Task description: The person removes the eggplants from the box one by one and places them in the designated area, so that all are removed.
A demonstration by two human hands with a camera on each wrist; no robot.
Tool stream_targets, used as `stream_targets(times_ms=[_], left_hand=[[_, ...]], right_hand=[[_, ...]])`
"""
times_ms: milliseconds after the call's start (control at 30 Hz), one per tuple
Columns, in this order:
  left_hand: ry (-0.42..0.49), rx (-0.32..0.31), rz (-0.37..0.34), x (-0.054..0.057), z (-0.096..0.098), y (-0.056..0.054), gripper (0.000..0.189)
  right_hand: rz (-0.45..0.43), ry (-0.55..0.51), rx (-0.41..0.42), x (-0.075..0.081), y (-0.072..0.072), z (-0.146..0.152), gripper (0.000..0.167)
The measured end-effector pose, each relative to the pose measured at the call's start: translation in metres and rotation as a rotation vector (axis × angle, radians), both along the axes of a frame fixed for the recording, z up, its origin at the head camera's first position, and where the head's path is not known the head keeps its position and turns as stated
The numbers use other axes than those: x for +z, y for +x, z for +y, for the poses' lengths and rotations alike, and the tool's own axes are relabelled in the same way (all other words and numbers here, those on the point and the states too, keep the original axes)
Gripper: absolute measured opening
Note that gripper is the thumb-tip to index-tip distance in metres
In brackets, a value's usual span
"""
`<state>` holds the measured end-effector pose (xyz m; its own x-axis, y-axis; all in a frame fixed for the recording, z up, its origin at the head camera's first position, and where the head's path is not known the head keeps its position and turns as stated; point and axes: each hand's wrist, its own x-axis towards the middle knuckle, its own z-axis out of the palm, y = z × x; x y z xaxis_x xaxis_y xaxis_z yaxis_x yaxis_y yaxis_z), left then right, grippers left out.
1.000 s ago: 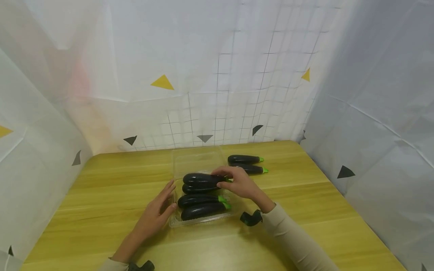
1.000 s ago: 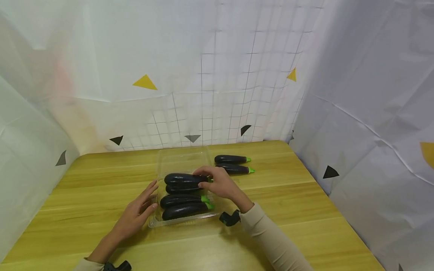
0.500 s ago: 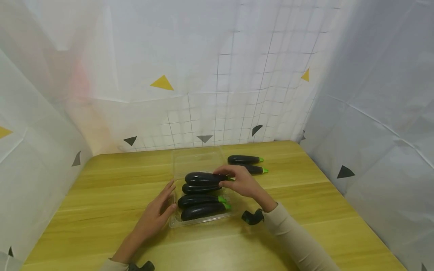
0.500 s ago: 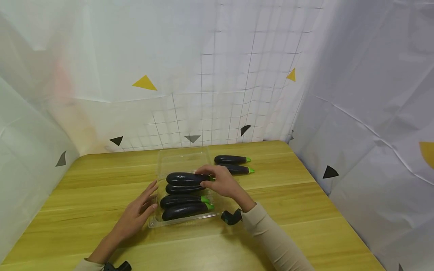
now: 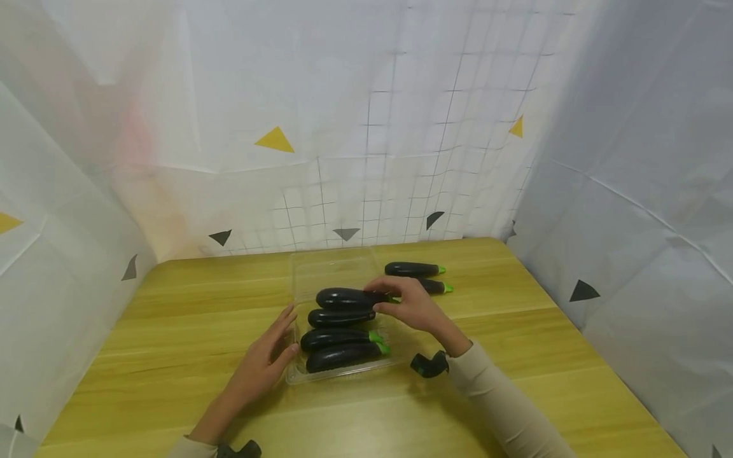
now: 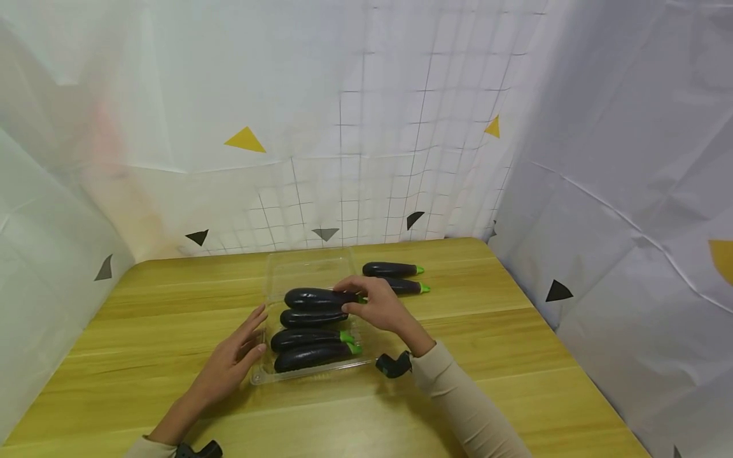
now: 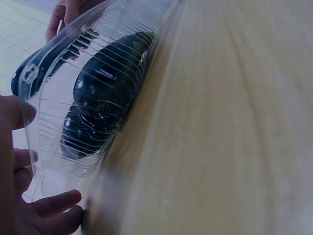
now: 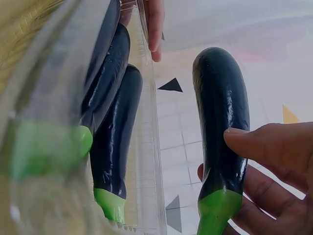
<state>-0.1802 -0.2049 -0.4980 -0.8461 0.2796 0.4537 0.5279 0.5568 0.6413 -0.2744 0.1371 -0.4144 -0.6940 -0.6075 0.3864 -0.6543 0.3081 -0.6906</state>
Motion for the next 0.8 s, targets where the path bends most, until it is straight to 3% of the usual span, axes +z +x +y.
stream_targets(times_ms=[800], left_hand=[[-0.008, 0.001, -0.022, -0.001, -0.001, 0.000, 0.062]], right_hand=[[0.010, -0.008, -0.029, 0.004, -0.003, 0.012, 0.034]])
